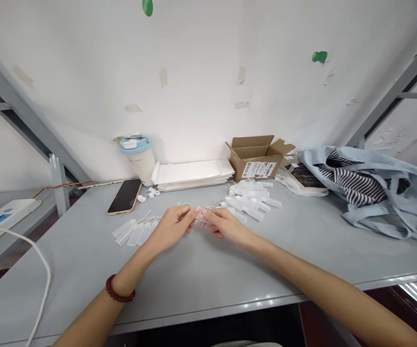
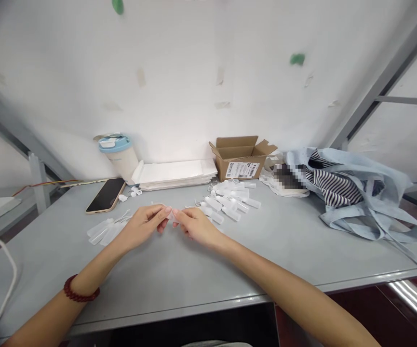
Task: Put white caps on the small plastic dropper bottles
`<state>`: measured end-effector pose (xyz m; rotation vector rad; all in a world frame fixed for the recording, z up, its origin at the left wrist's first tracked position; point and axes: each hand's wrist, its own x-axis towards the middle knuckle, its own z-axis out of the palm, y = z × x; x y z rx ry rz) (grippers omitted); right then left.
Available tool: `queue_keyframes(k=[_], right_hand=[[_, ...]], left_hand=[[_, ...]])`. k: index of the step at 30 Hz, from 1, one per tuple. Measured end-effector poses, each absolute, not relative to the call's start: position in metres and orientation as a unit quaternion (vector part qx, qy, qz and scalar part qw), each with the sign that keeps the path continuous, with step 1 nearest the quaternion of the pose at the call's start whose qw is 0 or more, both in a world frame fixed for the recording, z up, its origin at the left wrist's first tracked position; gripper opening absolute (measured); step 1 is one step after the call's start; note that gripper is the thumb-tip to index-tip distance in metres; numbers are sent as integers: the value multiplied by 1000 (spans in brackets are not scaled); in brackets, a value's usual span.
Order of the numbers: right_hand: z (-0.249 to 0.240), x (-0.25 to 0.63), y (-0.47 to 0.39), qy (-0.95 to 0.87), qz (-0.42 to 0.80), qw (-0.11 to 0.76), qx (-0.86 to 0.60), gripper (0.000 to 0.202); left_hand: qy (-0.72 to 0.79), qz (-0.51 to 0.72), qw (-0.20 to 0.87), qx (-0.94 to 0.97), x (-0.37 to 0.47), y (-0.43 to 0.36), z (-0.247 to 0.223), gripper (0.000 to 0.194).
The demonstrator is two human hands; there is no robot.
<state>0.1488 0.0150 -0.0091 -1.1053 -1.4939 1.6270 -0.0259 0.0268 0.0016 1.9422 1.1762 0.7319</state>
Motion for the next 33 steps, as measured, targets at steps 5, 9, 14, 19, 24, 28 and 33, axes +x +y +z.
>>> queue_keyframes(k=[5, 9, 14, 19, 24, 28, 33], right_hand=[[-27, 143, 10, -816, 178, 369, -408, 33], [-33, 143, 9, -859, -96, 370, -341, 29], [-28, 145, 10, -848, -119, 391, -338, 28], [-12, 146, 7, -800, 207, 386, -410, 36], [-6, 149, 12, -698, 461, 361, -414, 43], [-9, 147, 13, -609, 577, 368, -402, 41], [-3, 146, 10, -536, 634, 344, -439, 36]], left_hand=[[452, 249, 405, 755, -29, 29, 5, 43], [435, 210, 437, 759, -33, 29, 10, 44], [421, 220, 473, 743, -31, 25, 12, 47], [460, 242, 453, 724, -24, 22, 6, 48], [484, 252, 423, 723, -20, 20, 3, 49], [472, 275, 341, 765, -18, 18, 2, 50], [423, 292, 250, 821, -17, 18, 1, 48]])
